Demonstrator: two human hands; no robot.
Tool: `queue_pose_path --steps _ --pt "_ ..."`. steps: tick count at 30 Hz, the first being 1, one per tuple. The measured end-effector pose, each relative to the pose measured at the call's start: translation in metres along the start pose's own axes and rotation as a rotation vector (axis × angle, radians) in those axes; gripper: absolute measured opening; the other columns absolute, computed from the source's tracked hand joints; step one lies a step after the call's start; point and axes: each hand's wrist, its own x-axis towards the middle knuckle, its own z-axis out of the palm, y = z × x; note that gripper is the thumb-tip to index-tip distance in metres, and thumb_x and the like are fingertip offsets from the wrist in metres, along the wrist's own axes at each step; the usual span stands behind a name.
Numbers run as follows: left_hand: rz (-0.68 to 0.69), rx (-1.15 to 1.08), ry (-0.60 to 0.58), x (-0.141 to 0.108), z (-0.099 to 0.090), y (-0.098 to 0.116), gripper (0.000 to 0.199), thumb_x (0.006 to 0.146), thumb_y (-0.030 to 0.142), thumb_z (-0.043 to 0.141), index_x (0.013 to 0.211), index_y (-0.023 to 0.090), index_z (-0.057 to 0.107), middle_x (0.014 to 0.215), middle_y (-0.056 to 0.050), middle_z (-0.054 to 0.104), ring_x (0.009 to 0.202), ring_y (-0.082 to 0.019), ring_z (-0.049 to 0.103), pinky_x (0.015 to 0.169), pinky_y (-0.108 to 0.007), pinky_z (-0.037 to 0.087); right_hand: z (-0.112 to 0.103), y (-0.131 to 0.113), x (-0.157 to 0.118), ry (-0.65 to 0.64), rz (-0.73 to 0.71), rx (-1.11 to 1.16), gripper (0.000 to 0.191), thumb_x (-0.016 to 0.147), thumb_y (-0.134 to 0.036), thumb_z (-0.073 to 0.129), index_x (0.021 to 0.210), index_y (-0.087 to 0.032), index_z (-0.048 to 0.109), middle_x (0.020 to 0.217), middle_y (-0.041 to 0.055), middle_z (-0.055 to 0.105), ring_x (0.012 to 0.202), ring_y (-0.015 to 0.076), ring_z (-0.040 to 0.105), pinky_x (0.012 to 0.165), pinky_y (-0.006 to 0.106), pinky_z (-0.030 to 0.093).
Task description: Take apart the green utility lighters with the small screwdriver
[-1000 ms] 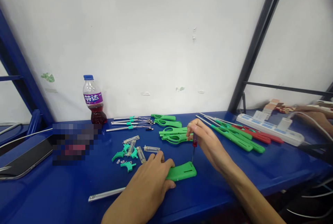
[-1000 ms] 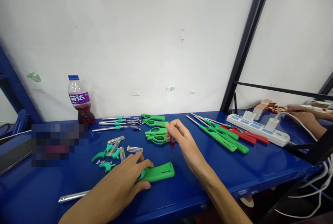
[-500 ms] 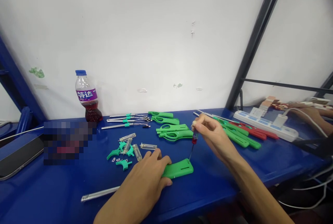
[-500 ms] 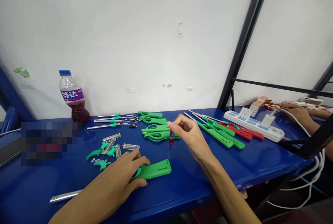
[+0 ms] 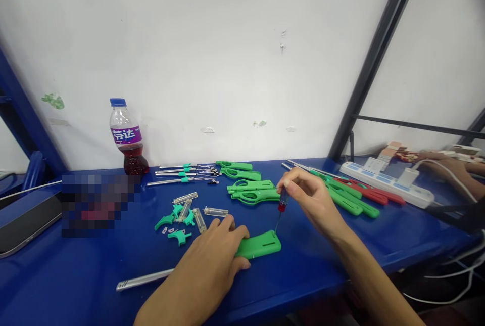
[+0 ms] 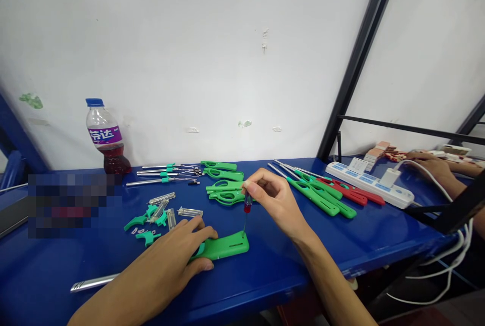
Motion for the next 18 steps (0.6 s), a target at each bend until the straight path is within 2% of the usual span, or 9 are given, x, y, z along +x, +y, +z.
queue_pose_path --steps 9,13,18 --pt "0.000 -0.002 -0.005 -0.001 -0.002 0.002 0.031 0.102 0.021 0.070 0.133 0.026 0.068 0.140 -0.010 0.061 0.130 -0.034 0.060 0.111 -0.057 0.050 0.005 -0.002 -0.001 -0.030 -0.074 -0.033 0.022 0.105 -0.043 0.069 0.097 -0.027 0.081 0.088 0.0026 0.075 0.080 0.0183 0.068 0.072 0.029 0.055" --pt "-0.002 -0.001 -0.009 -0.001 -0.002 0.001 0.025 0.102 0.021 0.071 0.127 0.027 0.070 0.139 -0.008 0.061 0.129 -0.034 0.060 0.110 -0.057 0.051 0.009 -0.005 -0.002 -0.009 -0.103 -0.069 0.024 0.107 -0.039 0.067 0.093 -0.028 0.082 0.089 0.0023 0.075 0.079 0.0169 0.066 0.071 0.028 0.053" --pt "-0.006 0.011 -0.015 -0.003 -0.003 0.002 0.028 0.102 0.021 0.070 0.130 0.026 0.069 0.139 -0.009 0.061 0.128 -0.033 0.060 0.110 -0.057 0.051 0.010 -0.006 -0.002 -0.005 -0.126 -0.075 0.011 0.097 -0.038 0.081 0.093 -0.029 0.084 0.093 0.0022 0.072 0.085 0.0180 0.065 0.073 0.028 0.053"
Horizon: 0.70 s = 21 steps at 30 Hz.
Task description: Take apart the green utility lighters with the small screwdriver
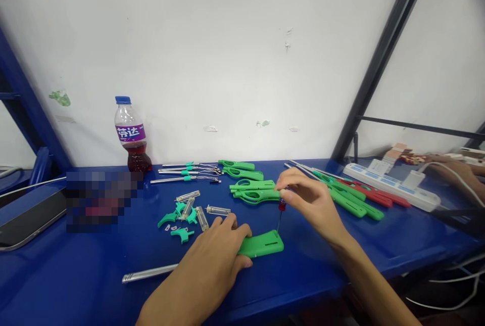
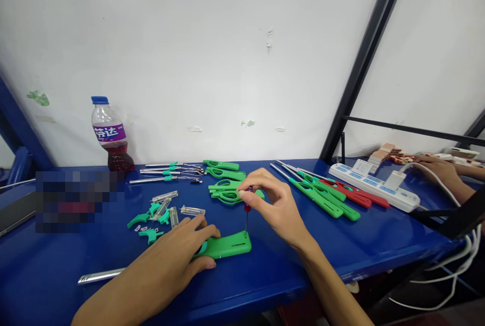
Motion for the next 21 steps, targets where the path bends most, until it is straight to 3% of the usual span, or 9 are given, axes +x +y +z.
queue_pose_path --steps 3,7,10,14,17,21 --pt "-0.004 0.011 -0.013 0.001 -0.001 0.002 0.033 0.103 0.022 0.069 0.136 0.026 0.067 0.137 -0.009 0.061 0.126 -0.033 0.061 0.108 -0.056 0.052 -0.001 0.003 0.000 -0.004 0.021 0.005 0.002 0.096 -0.032 0.083 0.096 -0.030 0.084 0.089 0.0010 0.072 0.080 0.0166 0.064 0.069 0.026 0.052" --pt "-0.028 0.028 -0.041 0.003 -0.005 0.005 0.038 0.102 0.021 0.071 0.139 0.024 0.067 0.139 -0.011 0.061 0.130 -0.035 0.059 0.111 -0.056 0.051 -0.004 0.004 -0.001 -0.021 0.033 0.031 0.010 0.098 -0.031 0.081 0.108 -0.033 0.082 0.098 0.0011 0.076 0.087 0.0169 0.067 0.073 0.026 0.054" --pt "-0.051 0.036 -0.067 0.004 -0.007 0.008 0.038 0.101 0.020 0.071 0.139 0.024 0.067 0.139 -0.011 0.061 0.130 -0.036 0.059 0.110 -0.055 0.051 -0.007 0.001 -0.001 -0.095 0.038 0.066 0.009 0.102 -0.035 0.076 0.106 -0.031 0.082 0.093 0.0014 0.075 0.083 0.0168 0.068 0.073 0.027 0.055" --pt "-0.052 0.044 -0.071 0.005 -0.007 0.008 0.038 0.102 0.021 0.070 0.140 0.025 0.067 0.140 -0.011 0.061 0.130 -0.035 0.060 0.110 -0.055 0.051 -0.012 -0.001 -0.001 -0.186 0.038 0.101 0.021 0.107 -0.041 0.067 0.103 -0.028 0.083 0.095 0.0051 0.074 0.086 0.0193 0.067 0.076 0.032 0.056" --pt "-0.047 0.048 -0.067 0.007 -0.006 0.007 0.037 0.103 0.022 0.069 0.140 0.025 0.067 0.139 -0.011 0.061 0.130 -0.035 0.059 0.111 -0.055 0.050 -0.015 0.004 -0.001 -0.166 0.017 0.119 0.024 0.101 -0.048 0.074 0.093 -0.028 0.083 0.101 0.0063 0.070 0.094 0.0215 0.064 0.079 0.034 0.055" --pt "-0.037 0.052 -0.052 0.008 -0.004 0.004 0.035 0.103 0.022 0.068 0.138 0.025 0.067 0.139 -0.011 0.060 0.129 -0.036 0.060 0.109 -0.055 0.051 -0.018 0.011 -0.001 -0.102 0.018 0.116 0.013 0.101 -0.042 0.077 0.098 -0.031 0.084 0.085 0.0016 0.064 0.078 0.0170 0.058 0.067 0.029 0.050"
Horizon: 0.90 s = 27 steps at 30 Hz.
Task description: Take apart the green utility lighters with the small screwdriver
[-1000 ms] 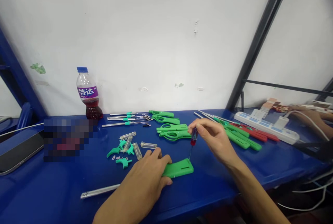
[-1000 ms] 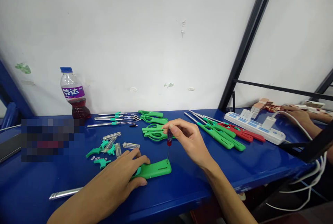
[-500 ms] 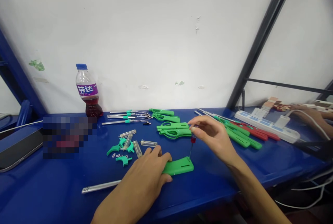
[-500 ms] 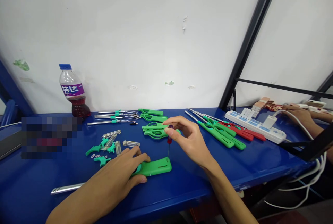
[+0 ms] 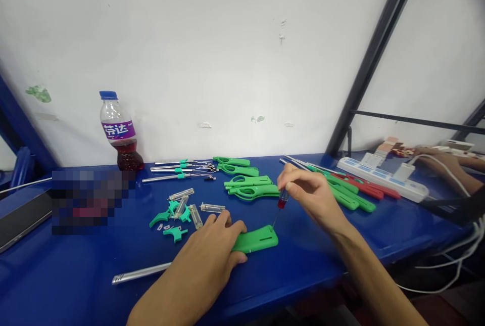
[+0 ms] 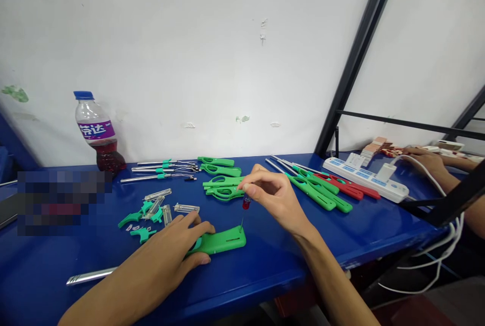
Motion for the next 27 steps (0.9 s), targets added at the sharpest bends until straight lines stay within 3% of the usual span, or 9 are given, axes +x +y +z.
queue_pose_path --steps 4,7,10,13,18,22,25,27 --pt "0.014 -0.003 0.010 0.000 0.003 -0.003 0.034 0.103 0.022 0.067 0.136 0.027 0.068 0.137 -0.010 0.060 0.127 -0.034 0.060 0.108 -0.053 0.051 -0.001 -0.002 0.000 -0.007 0.013 -0.007 0.015 0.106 -0.039 0.070 0.109 -0.032 0.083 0.091 0.0028 0.071 0.081 0.0175 0.065 0.069 0.030 0.053" --pt "0.014 -0.006 0.011 0.001 0.003 -0.003 0.034 0.103 0.023 0.067 0.136 0.029 0.068 0.136 -0.009 0.061 0.126 -0.033 0.061 0.106 -0.050 0.051 0.001 -0.007 -0.001 -0.039 0.008 -0.026 0.024 0.109 -0.041 0.064 0.102 -0.029 0.084 0.092 0.0051 0.073 0.087 0.0198 0.067 0.075 0.033 0.055" --pt "0.005 -0.007 0.008 0.000 0.002 -0.002 0.034 0.102 0.021 0.067 0.136 0.028 0.069 0.135 -0.009 0.061 0.124 -0.033 0.062 0.104 -0.049 0.052 0.002 -0.009 0.000 -0.039 -0.015 -0.037 0.026 0.101 -0.051 0.074 0.095 -0.028 0.085 0.095 0.0064 0.071 0.089 0.0221 0.066 0.075 0.036 0.055" --pt "-0.003 -0.014 0.005 0.000 0.000 0.000 0.035 0.102 0.021 0.065 0.136 0.028 0.068 0.135 -0.010 0.061 0.125 -0.034 0.062 0.103 -0.049 0.052 0.000 -0.008 0.001 -0.005 -0.018 -0.050 0.020 0.095 -0.048 0.082 0.090 -0.030 0.086 0.088 0.0039 0.068 0.080 0.0202 0.062 0.070 0.035 0.054" --pt "-0.022 -0.023 -0.019 0.000 -0.001 0.002 0.036 0.102 0.020 0.065 0.137 0.027 0.068 0.136 -0.011 0.060 0.126 -0.034 0.061 0.106 -0.051 0.052 -0.001 -0.008 0.001 0.038 0.019 -0.094 0.017 0.104 -0.040 0.072 0.107 -0.031 0.087 0.092 0.0050 0.076 0.084 0.0210 0.067 0.073 0.035 0.056" --pt "-0.027 -0.030 -0.025 0.000 -0.003 0.003 0.037 0.103 0.020 0.064 0.140 0.026 0.067 0.139 -0.012 0.058 0.128 -0.034 0.061 0.109 -0.051 0.051 0.001 -0.010 0.002 0.023 0.009 -0.091 0.018 0.101 -0.043 0.075 0.098 -0.030 0.086 0.098 0.0056 0.078 0.091 0.0220 0.070 0.078 0.035 0.058" --pt "-0.030 -0.038 -0.032 -0.001 -0.004 0.004 0.037 0.103 0.021 0.065 0.140 0.027 0.067 0.139 -0.011 0.058 0.127 -0.033 0.061 0.109 -0.051 0.051 0.001 -0.009 0.003 0.044 -0.022 -0.084 0.012 0.094 -0.042 0.084 0.092 -0.031 0.086 0.092 0.0025 0.073 0.082 0.0185 0.067 0.072 0.032 0.056" --pt "-0.033 -0.038 -0.029 0.000 -0.004 0.003 0.037 0.103 0.020 0.065 0.139 0.027 0.067 0.139 -0.011 0.058 0.128 -0.033 0.061 0.110 -0.051 0.050 0.000 -0.008 0.003 0.069 -0.023 -0.094 0.008 0.096 -0.038 0.082 0.098 -0.032 0.086 0.088 0.0015 0.072 0.077 0.0171 0.064 0.069 0.030 0.053"
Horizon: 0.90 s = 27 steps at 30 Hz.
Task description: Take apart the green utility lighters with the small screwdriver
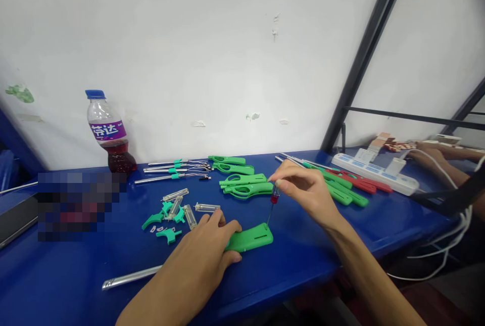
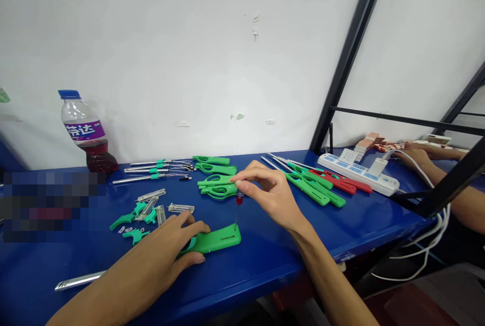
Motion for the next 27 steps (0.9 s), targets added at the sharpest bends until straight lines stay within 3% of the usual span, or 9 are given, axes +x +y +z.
queue_pose_path --steps 3,6,8,11,13,18,23,27 --pt "0.003 -0.003 0.005 0.0009 0.0010 -0.0016 0.036 0.103 0.020 0.064 0.138 0.028 0.067 0.139 -0.011 0.058 0.129 -0.033 0.061 0.109 -0.051 0.050 -0.0003 0.0004 -0.0007 0.013 0.021 -0.022 0.013 0.103 -0.036 0.074 0.106 -0.031 0.086 0.094 0.0039 0.076 0.082 0.0192 0.066 0.068 0.031 0.052" --pt "0.010 -0.011 0.003 0.0016 0.0015 -0.0030 0.035 0.104 0.021 0.064 0.137 0.028 0.068 0.137 -0.010 0.059 0.126 -0.033 0.062 0.108 -0.050 0.051 0.0005 -0.0006 -0.0009 0.006 0.014 -0.014 0.015 0.100 -0.041 0.077 0.098 -0.028 0.085 0.100 0.0064 0.076 0.093 0.0230 0.068 0.078 0.035 0.055" --pt "0.012 -0.013 0.000 0.0016 0.0012 -0.0029 0.035 0.104 0.021 0.064 0.138 0.028 0.067 0.137 -0.010 0.058 0.126 -0.032 0.061 0.108 -0.050 0.050 0.0004 -0.0009 -0.0004 0.004 0.002 0.003 0.015 0.094 -0.043 0.083 0.092 -0.028 0.084 0.096 0.0050 0.074 0.091 0.0224 0.067 0.079 0.035 0.055" --pt "0.015 -0.020 -0.002 0.0005 0.0003 -0.0013 0.035 0.104 0.020 0.062 0.138 0.028 0.067 0.138 -0.010 0.058 0.128 -0.032 0.060 0.109 -0.049 0.049 -0.0007 -0.0012 0.0002 -0.007 0.021 0.016 0.011 0.096 -0.040 0.081 0.100 -0.030 0.084 0.092 0.0030 0.074 0.084 0.0201 0.066 0.075 0.034 0.054" --pt "0.010 -0.021 -0.004 -0.0005 0.0001 -0.0005 0.033 0.105 0.020 0.061 0.137 0.028 0.068 0.138 -0.010 0.058 0.129 -0.032 0.059 0.110 -0.048 0.048 -0.0010 -0.0016 0.0004 -0.025 0.039 0.016 0.013 0.101 -0.039 0.075 0.106 -0.030 0.083 0.098 0.0044 0.076 0.090 0.0212 0.068 0.079 0.035 0.054" --pt "-0.003 -0.017 0.002 -0.0014 0.0008 -0.0023 0.032 0.104 0.021 0.060 0.134 0.029 0.069 0.142 -0.010 0.057 0.132 -0.032 0.058 0.113 -0.049 0.046 0.0003 -0.0013 0.0006 -0.034 0.020 0.033 0.016 0.097 -0.044 0.080 0.096 -0.028 0.083 0.094 0.0037 0.071 0.090 0.0216 0.065 0.081 0.035 0.053" --pt "-0.014 -0.028 -0.006 -0.0018 0.0002 -0.0019 0.032 0.104 0.021 0.061 0.134 0.029 0.068 0.141 -0.009 0.057 0.130 -0.031 0.059 0.112 -0.048 0.048 0.0007 -0.0020 0.0001 -0.052 0.047 0.047 0.014 0.104 -0.039 0.071 0.107 -0.029 0.081 0.101 0.0039 0.073 0.093 0.0200 0.066 0.082 0.033 0.053" --pt "-0.039 -0.016 -0.017 -0.0018 -0.0020 0.0024 0.036 0.103 0.019 0.062 0.137 0.029 0.068 0.141 -0.010 0.057 0.131 -0.032 0.058 0.113 -0.049 0.048 0.0009 -0.0037 0.0001 -0.060 0.045 0.063 0.017 0.096 -0.044 0.081 0.094 -0.026 0.079 0.096 0.0038 0.069 0.089 0.0208 0.064 0.079 0.033 0.054"
